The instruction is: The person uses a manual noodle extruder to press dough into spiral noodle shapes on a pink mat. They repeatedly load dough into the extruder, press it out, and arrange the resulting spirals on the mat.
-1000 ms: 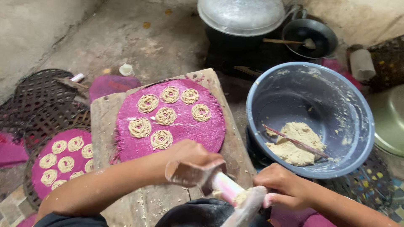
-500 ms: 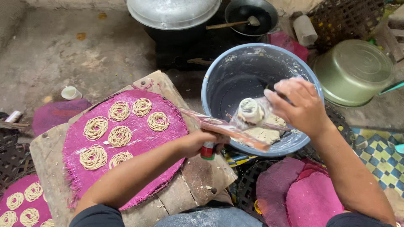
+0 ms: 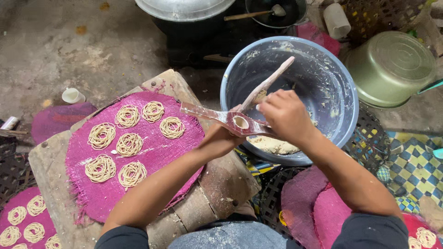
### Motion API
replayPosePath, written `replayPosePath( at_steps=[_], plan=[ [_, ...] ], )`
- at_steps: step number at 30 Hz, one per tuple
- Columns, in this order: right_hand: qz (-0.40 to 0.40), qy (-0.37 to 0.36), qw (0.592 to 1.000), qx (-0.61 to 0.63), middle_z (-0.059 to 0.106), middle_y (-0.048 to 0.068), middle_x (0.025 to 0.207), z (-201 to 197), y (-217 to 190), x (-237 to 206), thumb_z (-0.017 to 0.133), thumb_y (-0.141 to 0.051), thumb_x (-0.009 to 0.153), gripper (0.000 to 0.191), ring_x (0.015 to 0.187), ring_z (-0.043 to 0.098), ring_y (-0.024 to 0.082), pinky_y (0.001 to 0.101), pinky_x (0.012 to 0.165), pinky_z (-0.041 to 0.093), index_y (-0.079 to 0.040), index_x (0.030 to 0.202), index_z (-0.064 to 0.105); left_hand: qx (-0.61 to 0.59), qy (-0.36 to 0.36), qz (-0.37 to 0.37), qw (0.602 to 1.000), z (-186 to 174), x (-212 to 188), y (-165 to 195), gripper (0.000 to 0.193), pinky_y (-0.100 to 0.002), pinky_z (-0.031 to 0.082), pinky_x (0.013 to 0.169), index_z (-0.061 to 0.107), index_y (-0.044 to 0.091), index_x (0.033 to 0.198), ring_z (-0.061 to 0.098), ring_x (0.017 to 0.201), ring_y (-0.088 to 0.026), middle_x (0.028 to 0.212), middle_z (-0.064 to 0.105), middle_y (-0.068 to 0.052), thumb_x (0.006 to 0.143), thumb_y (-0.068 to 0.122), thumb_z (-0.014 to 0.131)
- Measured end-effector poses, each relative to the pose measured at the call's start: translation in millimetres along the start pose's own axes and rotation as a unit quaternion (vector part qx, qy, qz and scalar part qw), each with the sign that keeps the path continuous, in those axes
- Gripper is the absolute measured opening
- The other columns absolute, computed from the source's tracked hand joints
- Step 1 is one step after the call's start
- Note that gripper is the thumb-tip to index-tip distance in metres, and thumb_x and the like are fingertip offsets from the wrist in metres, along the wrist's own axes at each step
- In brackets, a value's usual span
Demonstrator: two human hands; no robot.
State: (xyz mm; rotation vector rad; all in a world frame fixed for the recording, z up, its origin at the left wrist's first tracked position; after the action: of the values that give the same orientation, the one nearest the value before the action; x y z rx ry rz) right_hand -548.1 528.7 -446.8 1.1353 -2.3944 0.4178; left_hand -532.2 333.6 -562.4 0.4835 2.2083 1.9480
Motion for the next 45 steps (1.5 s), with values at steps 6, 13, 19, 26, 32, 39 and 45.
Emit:
replayPosePath(
  at_steps=[6, 13, 19, 26, 32, 39, 45],
  plan=[
    [0.200, 0.032, 0.976, 0.080, 0.068, 0.010, 0.106, 29, 69, -39, 0.072, -0.012, 0.096, 0.011, 0.100, 0.067, 0.027, 0.0416, 0.084, 0.054, -0.010, 0.107, 0.072, 0.012, 0.058, -0.032, 0.998, -37, -23, -31, 0.051, -0.034, 0.059, 0.095, 0.058, 0.003, 0.132, 0.069, 0.112, -0.019, 0.119, 0.071, -0.009, 0.085, 0.002, 0.077],
    [0.309, -0.291, 0.904, -0.058, 0.071, 0.018, 0.105, 167, 120, -95, 0.075, -0.020, 0.092, 0.028, 0.096, 0.068, 0.037, 0.0481, 0.083, 0.054, -0.007, 0.116, 0.068, 0.004, 0.061, 0.005, 0.998, -45, 11, -59, 0.067, -0.038, 0.054, 0.106, 0.042, 0.007, 0.141, 0.063, 0.123, -0.020, 0.129, 0.064, -0.007, 0.085, 0.013, 0.078],
    [0.453, -0.169, 0.828, 0.284, 0.072, 0.019, 0.114, 197, 133, -109, 0.071, -0.021, 0.075, 0.050, 0.103, 0.069, 0.036, 0.0437, 0.086, 0.054, -0.010, 0.124, 0.064, 0.190, 0.058, 0.110, 0.974, -23, 54, -72, 0.067, -0.057, 0.017, 0.125, 0.050, 0.009, 0.141, 0.061, 0.128, -0.024, 0.130, 0.065, -0.005, 0.086, 0.033, 0.081],
    [0.298, -0.435, 0.848, -0.060, 0.076, 0.018, 0.092, 158, 116, -111, 0.061, -0.028, 0.089, 0.025, 0.089, 0.074, 0.038, 0.0475, 0.085, 0.059, -0.007, 0.093, 0.075, 0.350, 0.033, 0.045, 0.935, 3, 27, -103, 0.046, -0.058, 0.010, 0.125, 0.059, 0.019, 0.130, 0.050, 0.133, -0.015, 0.134, 0.060, -0.002, 0.094, 0.043, 0.072],
    [0.403, -0.388, 0.829, 0.010, 0.069, 0.023, 0.088, 188, 46, -152, 0.051, -0.030, 0.098, 0.032, 0.085, 0.069, 0.040, 0.0470, 0.078, 0.056, -0.004, 0.094, 0.070, 0.324, 0.125, 0.128, 0.929, 1, -13, -106, 0.049, -0.050, 0.025, 0.114, 0.058, 0.014, 0.133, 0.055, 0.130, -0.019, 0.134, 0.062, -0.007, 0.092, 0.037, 0.072],
    [0.175, -0.327, 0.927, -0.054, 0.061, 0.018, 0.079, 222, -40, -151, 0.044, -0.017, 0.102, 0.026, 0.076, 0.064, 0.031, 0.0390, 0.071, 0.053, -0.002, 0.092, 0.063, 0.036, 0.180, 0.061, 0.981, -14, -42, -102, 0.051, -0.033, 0.057, 0.090, 0.053, 0.001, 0.134, 0.072, 0.102, -0.019, 0.106, 0.072, -0.008, 0.091, 0.016, 0.075],
    [0.379, -0.262, 0.877, 0.134, 0.068, 0.026, 0.096, 202, -88, -133, 0.047, -0.018, 0.107, 0.027, 0.091, 0.065, 0.041, 0.0483, 0.081, 0.051, -0.001, 0.103, 0.068, 0.010, 0.176, 0.065, 0.982, -22, -80, -82, 0.052, -0.034, 0.057, 0.090, 0.051, 0.001, 0.135, 0.069, 0.105, -0.019, 0.111, 0.070, -0.009, 0.091, 0.013, 0.075]
  ],
)
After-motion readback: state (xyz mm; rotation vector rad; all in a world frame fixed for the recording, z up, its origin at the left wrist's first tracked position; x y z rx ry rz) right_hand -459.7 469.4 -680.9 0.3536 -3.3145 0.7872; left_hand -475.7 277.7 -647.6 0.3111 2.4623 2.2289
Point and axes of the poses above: each hand's wrist, its own x-axis towards the middle knuckle, its own z-axis out of the palm, y = z × x, the point moved 3 cm from there along x, towards the middle knuckle
